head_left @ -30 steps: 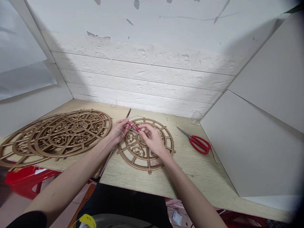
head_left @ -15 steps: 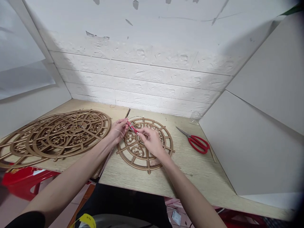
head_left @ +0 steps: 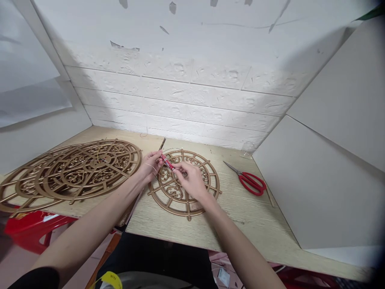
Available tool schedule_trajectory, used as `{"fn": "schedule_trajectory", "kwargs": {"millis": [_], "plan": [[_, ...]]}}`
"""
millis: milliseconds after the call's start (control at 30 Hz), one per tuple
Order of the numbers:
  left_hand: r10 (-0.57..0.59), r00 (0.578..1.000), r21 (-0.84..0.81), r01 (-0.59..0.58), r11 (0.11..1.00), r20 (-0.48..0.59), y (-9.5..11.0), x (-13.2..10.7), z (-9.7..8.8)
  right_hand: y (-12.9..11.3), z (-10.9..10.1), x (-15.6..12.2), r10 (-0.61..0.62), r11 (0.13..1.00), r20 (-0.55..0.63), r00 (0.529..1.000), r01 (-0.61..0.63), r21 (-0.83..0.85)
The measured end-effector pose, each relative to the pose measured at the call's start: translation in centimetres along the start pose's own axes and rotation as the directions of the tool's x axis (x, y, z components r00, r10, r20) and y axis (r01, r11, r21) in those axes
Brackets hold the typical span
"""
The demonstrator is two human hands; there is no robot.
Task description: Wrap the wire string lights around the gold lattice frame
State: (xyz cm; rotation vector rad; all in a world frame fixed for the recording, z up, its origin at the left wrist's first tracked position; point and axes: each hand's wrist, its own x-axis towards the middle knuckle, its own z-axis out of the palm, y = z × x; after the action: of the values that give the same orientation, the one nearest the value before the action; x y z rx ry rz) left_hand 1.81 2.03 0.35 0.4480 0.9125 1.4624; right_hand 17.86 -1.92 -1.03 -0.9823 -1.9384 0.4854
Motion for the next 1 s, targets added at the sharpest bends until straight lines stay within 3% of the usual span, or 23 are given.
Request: {"fn": "schedule_trajectory", "kwargs": {"millis": [133,233,367,467,533,667,867,1000], "plan": [[-0.042,0.999,-0.037,0.042,0.998,0.009,0.8,0.0,-0.1,0.5,-2.5,1.0,0.122,0.955,-0.048,0.991,-0.104,0.277],[-0.05,0.999,-0.062,0.051,0.997,0.012,1.0,0.2,-0.4,2.2,-4.0,1.4,0.271,0.916,-0.152,0.951,-0.205,0.346],[-0.046,0.999,-0.058,0.048,0.997,0.026,1.0,0.5,-0.7,4.0,-4.2,1.1,0.328,0.943,-0.084,0.941,-0.321,0.091],[-0.042,0.999,-0.05,0.043,0.998,0.029,0.9,0.5,-0.7,4.2,-3.6,0.9,0.303,0.942,0.063,0.951,-0.289,-0.169],[-0.036,0.998,-0.048,0.038,0.998,0.042,0.8,0.6,-0.7,3.9,-3.2,0.9,0.281,0.938,0.116,0.953,-0.247,-0.242],[-0.021,0.995,-0.034,0.024,0.999,0.097,0.7,0.8,-0.9,3.4,-2.9,1.0,0.224,0.963,0.145,0.964,-0.197,-0.183],[-0.023,0.997,-0.018,0.025,1.0,0.074,0.7,0.6,-0.6,2.6,-2.1,0.9,0.169,0.983,0.228,0.959,-0.146,-0.115],[-0.009,0.996,-0.011,0.01,1.0,0.085,0.7,0.4,-0.4,2.2,-1.6,0.8,0.199,0.979,0.247,0.948,-0.179,-0.103]]}}
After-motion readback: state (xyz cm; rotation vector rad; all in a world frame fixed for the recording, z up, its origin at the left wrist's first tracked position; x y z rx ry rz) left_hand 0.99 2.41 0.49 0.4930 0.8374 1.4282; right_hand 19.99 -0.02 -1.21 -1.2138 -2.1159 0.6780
